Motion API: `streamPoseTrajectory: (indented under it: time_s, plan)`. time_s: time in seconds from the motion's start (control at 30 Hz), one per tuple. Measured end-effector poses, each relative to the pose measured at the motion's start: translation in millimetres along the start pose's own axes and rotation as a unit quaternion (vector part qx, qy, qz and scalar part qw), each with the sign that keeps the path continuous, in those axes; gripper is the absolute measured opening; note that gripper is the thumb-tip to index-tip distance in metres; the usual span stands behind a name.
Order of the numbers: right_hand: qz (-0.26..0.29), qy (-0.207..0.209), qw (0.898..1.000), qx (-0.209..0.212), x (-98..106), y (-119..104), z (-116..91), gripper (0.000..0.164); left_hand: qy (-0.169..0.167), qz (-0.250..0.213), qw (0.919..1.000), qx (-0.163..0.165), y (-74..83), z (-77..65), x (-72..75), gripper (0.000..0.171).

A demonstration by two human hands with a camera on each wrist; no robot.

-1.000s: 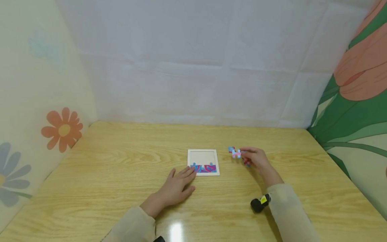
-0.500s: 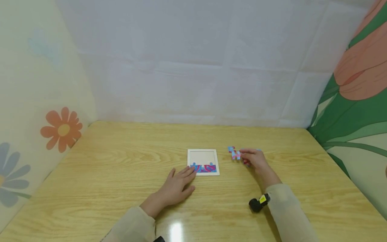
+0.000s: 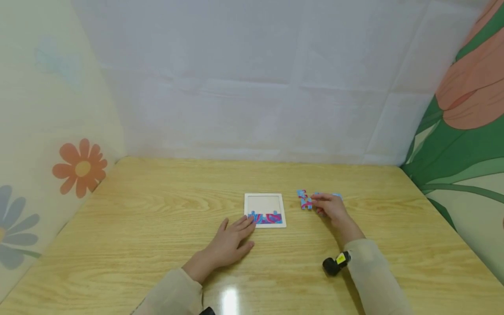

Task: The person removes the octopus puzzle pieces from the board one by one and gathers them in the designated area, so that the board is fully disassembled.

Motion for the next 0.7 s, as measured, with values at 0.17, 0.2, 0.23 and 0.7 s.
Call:
streamPoseTrajectory:
  time_s: [0.17, 0.2, 0.23, 0.7]
  plan:
    - [-0.004, 0.003, 1.0, 0.001, -0.9, 0.5, 0.7, 0.028, 0.003, -0.001, 1.0, -0.002, 0.1, 0.1, 0.6, 0.05]
    - [-0.006, 0.004, 1.0, 0.001, -1.1, 0.6, 0.9, 0.027, 0.004, -0.001, 1.0, -0.003, 0.0, 0.2, 0.5, 0.05]
    - [-0.006, 0.005, 1.0, 0.001, -1.1, 0.8, 1.2, 0.027, 0.005, 0.0, 1.0, -0.004, 0.0, 0.2, 0.7, 0.05]
    - [-0.03, 0.034, 0.999, 0.009, -0.8, 1.0, 2.5, 0.024, 0.008, 0.002, 0.9999, -0.007, 1.0, 0.8, 1.6, 0.05]
Point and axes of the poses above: each hand's wrist, its own z-axis towards the middle knuckle, its own x-axis out of the back of the hand, y = z × x, the point moved 7 cm from there along z, towards the middle knuckle, and after that the axes turned 15 degrees about -x, right-handed, at the moved point
